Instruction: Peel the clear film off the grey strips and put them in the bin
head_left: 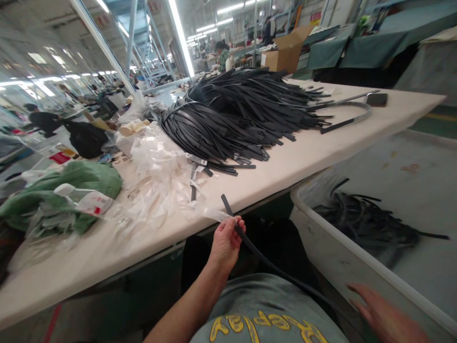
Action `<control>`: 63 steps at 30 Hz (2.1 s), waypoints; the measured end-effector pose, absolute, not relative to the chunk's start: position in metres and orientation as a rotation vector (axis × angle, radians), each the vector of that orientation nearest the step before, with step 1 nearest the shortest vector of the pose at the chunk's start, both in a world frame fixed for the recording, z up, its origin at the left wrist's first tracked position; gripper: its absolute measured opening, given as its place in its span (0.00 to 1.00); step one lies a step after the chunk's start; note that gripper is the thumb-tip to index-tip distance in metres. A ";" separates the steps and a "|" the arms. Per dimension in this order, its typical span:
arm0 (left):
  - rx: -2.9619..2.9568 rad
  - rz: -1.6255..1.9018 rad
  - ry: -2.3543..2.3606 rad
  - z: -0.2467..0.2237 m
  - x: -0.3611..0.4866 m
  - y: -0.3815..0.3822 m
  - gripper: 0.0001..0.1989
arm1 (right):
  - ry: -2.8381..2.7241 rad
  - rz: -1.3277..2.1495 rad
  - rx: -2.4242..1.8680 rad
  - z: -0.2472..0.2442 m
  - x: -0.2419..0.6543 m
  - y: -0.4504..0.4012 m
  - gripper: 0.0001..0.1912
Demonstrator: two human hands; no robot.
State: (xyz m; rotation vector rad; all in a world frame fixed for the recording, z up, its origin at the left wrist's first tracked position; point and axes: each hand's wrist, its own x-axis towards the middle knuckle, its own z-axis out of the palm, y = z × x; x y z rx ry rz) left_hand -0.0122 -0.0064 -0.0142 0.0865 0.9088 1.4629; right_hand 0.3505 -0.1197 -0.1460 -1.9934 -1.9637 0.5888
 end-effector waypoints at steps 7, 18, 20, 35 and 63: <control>0.177 1.408 0.928 -0.014 -0.007 -0.035 0.15 | -2.002 1.483 -1.129 -0.021 0.149 -0.027 0.18; -0.056 1.487 0.971 -0.003 -0.044 -0.040 0.09 | -1.982 1.227 -1.271 0.002 0.167 -0.038 0.20; -0.067 1.472 0.954 -0.004 -0.044 -0.040 0.08 | -2.081 1.173 -1.254 0.007 0.167 -0.045 0.20; -0.148 1.414 0.875 -0.014 -0.048 -0.052 0.05 | -2.232 1.143 -1.183 0.004 0.152 -0.047 0.19; 0.007 1.348 0.949 -0.025 -0.041 -0.078 0.10 | -2.398 1.186 -1.214 0.009 0.131 -0.044 0.20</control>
